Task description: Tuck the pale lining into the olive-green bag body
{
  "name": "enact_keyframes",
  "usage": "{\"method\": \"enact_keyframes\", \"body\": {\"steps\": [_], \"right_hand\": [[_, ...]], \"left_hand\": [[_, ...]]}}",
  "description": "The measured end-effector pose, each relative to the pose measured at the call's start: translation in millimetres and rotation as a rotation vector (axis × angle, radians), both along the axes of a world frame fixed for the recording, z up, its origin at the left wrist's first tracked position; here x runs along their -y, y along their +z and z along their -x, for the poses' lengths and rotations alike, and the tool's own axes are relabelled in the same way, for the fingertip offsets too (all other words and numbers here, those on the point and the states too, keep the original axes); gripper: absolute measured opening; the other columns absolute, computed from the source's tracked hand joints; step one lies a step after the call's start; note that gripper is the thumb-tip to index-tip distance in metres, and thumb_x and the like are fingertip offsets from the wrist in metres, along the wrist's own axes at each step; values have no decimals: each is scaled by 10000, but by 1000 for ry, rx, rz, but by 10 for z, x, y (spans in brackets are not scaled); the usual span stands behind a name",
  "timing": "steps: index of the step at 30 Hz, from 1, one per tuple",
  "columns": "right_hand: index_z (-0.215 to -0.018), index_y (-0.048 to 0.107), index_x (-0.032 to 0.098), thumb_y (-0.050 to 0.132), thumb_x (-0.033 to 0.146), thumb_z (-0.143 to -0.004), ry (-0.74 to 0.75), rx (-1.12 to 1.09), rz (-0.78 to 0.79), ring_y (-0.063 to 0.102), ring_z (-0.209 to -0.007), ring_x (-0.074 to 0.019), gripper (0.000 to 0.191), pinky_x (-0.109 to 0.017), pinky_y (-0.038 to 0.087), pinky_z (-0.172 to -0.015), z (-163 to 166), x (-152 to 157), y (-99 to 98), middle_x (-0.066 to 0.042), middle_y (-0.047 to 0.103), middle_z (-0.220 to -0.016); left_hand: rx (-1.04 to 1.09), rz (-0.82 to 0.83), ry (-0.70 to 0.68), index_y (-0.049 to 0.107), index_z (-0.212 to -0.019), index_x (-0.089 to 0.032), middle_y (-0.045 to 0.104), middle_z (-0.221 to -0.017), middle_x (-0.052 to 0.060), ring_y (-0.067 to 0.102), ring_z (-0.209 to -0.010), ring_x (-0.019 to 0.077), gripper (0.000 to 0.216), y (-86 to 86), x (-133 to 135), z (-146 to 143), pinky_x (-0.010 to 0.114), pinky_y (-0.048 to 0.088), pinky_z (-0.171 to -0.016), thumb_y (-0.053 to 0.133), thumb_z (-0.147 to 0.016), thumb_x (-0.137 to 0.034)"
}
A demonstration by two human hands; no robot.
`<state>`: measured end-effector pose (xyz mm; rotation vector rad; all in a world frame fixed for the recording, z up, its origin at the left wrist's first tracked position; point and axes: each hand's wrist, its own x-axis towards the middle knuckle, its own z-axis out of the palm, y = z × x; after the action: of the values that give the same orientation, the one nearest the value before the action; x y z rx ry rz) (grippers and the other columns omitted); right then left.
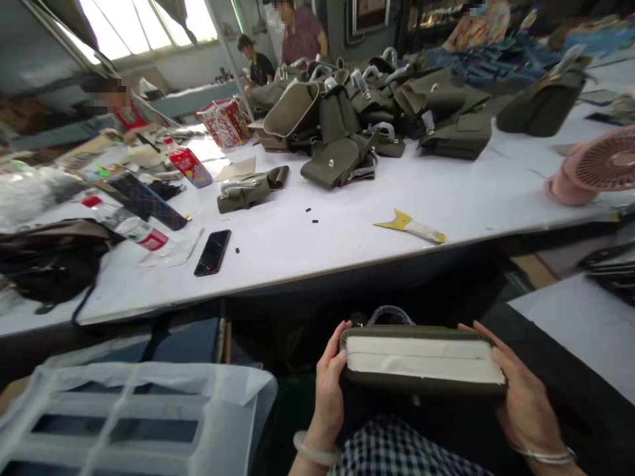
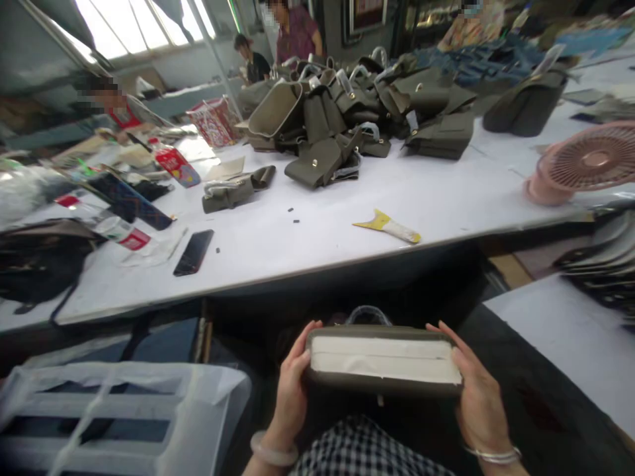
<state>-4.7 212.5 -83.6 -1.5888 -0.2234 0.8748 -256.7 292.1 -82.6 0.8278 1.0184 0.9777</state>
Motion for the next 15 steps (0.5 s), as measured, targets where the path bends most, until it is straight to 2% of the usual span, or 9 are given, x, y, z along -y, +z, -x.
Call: {"method": "enact_keyframes", "body": {"steps": [6,11,15], "right_hand": [[-1248,633,216,564,433,-830,-13,10,-32,631,-1124,-259,476,-267,553,-848,13,-11,-42,-71,672,-1242],[-1259,630,222,557,466,-850,-18,75,-21,612,-1159,-252,481,-256,536,-907,-9,22,-91,-49,664,-1261],[-1299,610,220,530,549,-854,58,181,-3,598,-1187,-298,559,-325,576,-895,-83,135,-284,-47,641,-1295]], "left_hand": [[-84,-17,-4,603,-1298,-201,617,-1337,75,570,-1207,247,441,39,-43,-54,320,422,-1034,492,-902,-361],[-219,-101,34,622,-1254,-193,643,-1290,77,592,-1157,263,455,62,-61,-130,342,442,-1007,496,-884,-427],[-319,63,-18,655,-1183,-262,671,-1239,41,587,-1170,292,414,226,-122,-189,357,485,-966,553,-864,-506]]}}
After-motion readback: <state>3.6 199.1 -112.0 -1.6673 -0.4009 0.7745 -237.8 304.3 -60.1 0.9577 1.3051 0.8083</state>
